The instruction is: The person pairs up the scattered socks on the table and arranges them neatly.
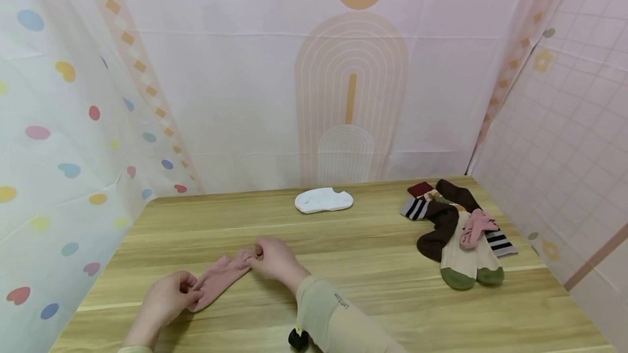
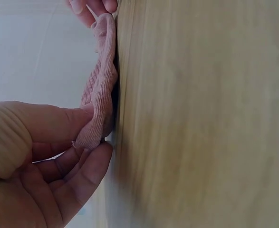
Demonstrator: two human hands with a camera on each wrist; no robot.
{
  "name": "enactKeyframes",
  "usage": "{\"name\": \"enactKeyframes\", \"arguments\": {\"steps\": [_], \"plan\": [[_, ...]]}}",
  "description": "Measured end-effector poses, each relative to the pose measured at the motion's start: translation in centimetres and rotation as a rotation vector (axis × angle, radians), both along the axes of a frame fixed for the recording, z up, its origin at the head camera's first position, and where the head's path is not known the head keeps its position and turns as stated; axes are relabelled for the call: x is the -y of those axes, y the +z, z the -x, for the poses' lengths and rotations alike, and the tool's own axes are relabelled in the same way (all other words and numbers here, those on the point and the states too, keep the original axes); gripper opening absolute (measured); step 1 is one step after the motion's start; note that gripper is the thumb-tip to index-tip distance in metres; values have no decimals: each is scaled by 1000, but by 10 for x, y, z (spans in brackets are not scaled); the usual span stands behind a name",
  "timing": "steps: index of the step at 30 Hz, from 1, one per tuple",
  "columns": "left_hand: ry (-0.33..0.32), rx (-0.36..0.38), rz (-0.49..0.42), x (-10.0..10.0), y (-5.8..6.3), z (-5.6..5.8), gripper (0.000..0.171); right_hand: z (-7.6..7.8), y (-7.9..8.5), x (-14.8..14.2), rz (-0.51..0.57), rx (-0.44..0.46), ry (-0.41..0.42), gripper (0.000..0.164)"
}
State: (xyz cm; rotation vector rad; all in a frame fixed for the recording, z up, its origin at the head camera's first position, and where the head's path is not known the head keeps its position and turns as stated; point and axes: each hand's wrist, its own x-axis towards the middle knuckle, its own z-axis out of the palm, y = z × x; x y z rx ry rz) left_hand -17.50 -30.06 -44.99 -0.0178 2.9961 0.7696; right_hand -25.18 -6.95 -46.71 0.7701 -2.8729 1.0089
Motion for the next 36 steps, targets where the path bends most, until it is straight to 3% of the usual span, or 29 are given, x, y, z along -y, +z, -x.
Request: {"name": "enactKeyframes", "arguments": {"steps": [5, 9, 13, 19, 26, 31, 36], "plan": [[-3, -5, -2, 0, -1, 0, 18, -2, -1, 1, 27, 20, -2, 20], [-3, -3, -5, 0, -2, 0, 18, -2, -3, 2, 57, 79, -7, 25], [-6, -12, -1, -1, -3, 0, 17, -1, -3, 1, 101, 136, -16, 18], [-22, -37, -1, -4, -2, -1, 16, 1, -4, -2, 158, 225, -37, 33], [-37, -62, -12, -7, 0, -1, 14, 1, -5, -6, 251, 286, -9, 27], [-44, -75, -24, -9, 2, -2, 14, -2, -4, -9, 324, 346, -29, 26], [-39, -86, -38, -12, 3, -3, 10, -3, -8, -12, 355, 348, -47, 18]]}}
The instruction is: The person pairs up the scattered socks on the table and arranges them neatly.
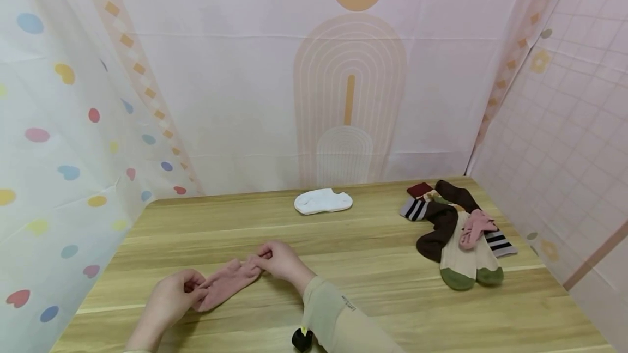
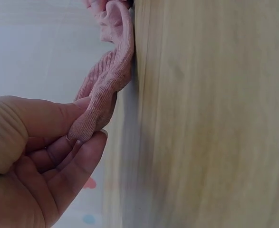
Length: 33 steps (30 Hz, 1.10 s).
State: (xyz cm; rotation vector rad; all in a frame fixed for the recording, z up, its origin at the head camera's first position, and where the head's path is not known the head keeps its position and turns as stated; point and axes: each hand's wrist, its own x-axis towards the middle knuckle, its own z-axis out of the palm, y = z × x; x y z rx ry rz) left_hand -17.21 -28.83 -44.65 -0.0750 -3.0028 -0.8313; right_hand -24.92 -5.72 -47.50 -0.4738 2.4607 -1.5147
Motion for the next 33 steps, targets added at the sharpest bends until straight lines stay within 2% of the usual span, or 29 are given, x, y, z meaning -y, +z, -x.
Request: {"name": "enactKeyframes", "arguments": {"steps": [8, 16, 23, 28, 33], "plan": [[30, 13, -36, -3, 2, -1, 9, -2, -1, -9, 68, 8, 23, 6], [34, -44, -67, -11, 6, 0, 7, -1, 1, -18, 122, 48, 0, 5], [48, -38, -155, -17, 11, 1, 15, -3, 6, -28, 212, 72, -12, 8], [55, -75, -183, -21, 12, 4, 19, -3, 10, -36, 275, 108, -16, 10], [76, -123, -222, -27, 12, 10, 23, -1, 10, -46, 301, 106, -53, 11]]}}
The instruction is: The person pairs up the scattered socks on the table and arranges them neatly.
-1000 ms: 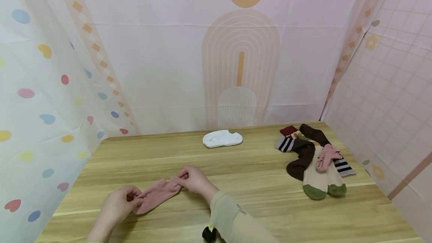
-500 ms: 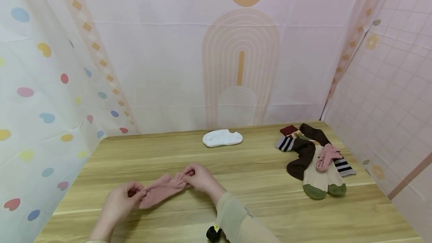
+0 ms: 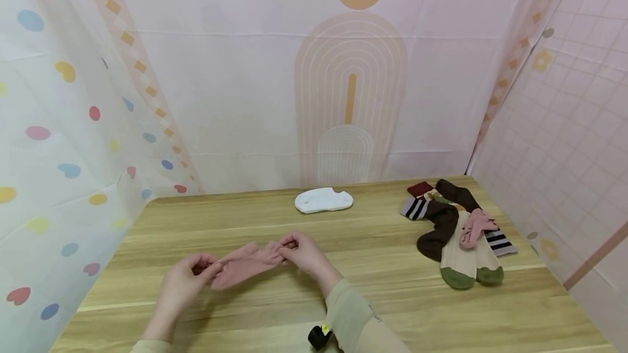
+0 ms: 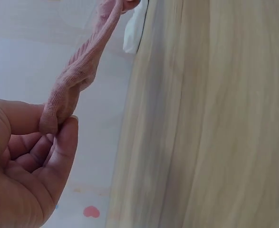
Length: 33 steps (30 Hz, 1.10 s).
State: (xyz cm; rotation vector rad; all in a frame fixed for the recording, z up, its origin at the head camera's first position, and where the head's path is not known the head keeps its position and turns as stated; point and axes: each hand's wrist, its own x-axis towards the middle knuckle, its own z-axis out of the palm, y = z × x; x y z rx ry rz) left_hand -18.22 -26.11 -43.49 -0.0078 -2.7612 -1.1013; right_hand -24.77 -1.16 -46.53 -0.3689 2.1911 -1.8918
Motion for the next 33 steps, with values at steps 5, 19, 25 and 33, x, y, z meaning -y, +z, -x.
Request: {"name": "enactKeyframes", "arguments": {"steps": [5, 19, 25, 33], "plan": [[6, -50, -60, -12, -1, 5, 20, 3, -3, -10, 52, 4, -38, 13], [-27, -46, -119, -49, -11, 22, 10, -9, 21, -47, 77, -28, -122, 17], [-23, -62, -141, -65, -13, 34, 9, 3, 5, -61, 59, -47, -164, 17], [-49, -76, -182, -89, -15, 51, 7, 14, -5, -82, 12, -55, -244, 16]]}}
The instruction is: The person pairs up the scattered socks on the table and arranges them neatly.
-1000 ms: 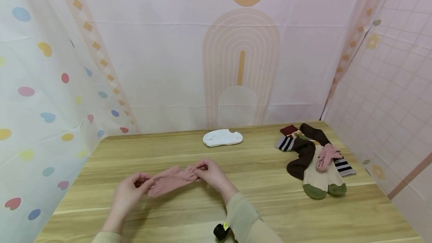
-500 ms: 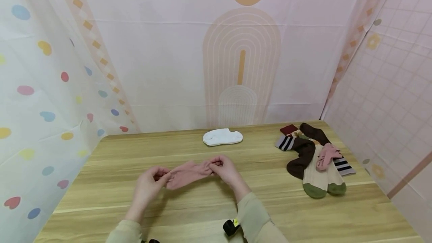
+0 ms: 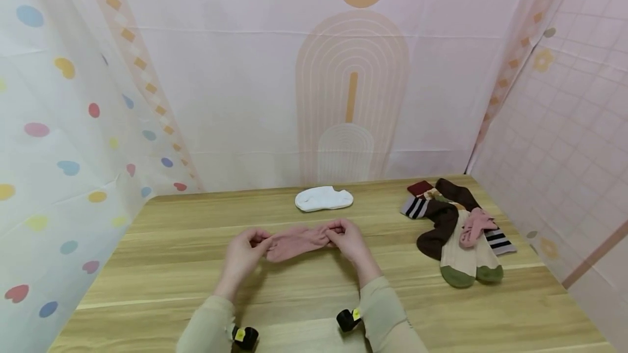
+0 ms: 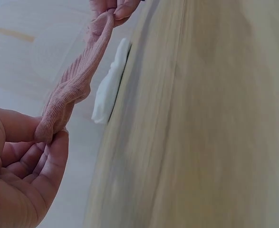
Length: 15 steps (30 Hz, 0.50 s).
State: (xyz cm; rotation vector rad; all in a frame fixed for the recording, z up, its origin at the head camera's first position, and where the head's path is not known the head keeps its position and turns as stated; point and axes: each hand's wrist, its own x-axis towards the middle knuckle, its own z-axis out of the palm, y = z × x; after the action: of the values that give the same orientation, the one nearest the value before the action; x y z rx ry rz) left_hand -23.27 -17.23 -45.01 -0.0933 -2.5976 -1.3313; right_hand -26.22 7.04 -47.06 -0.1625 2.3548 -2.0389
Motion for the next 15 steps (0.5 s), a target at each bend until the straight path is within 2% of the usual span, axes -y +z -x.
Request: {"name": "enactKeyframes", "arguments": {"steps": [7, 15], "plan": [[-7, 14, -13, -13, -5, 12, 4, 6, 2, -12, -70, 1, -9, 14], [-15, 36, 20, -30, -9, 29, 5, 11, 7, -30, -131, 0, -44, 11]]}}
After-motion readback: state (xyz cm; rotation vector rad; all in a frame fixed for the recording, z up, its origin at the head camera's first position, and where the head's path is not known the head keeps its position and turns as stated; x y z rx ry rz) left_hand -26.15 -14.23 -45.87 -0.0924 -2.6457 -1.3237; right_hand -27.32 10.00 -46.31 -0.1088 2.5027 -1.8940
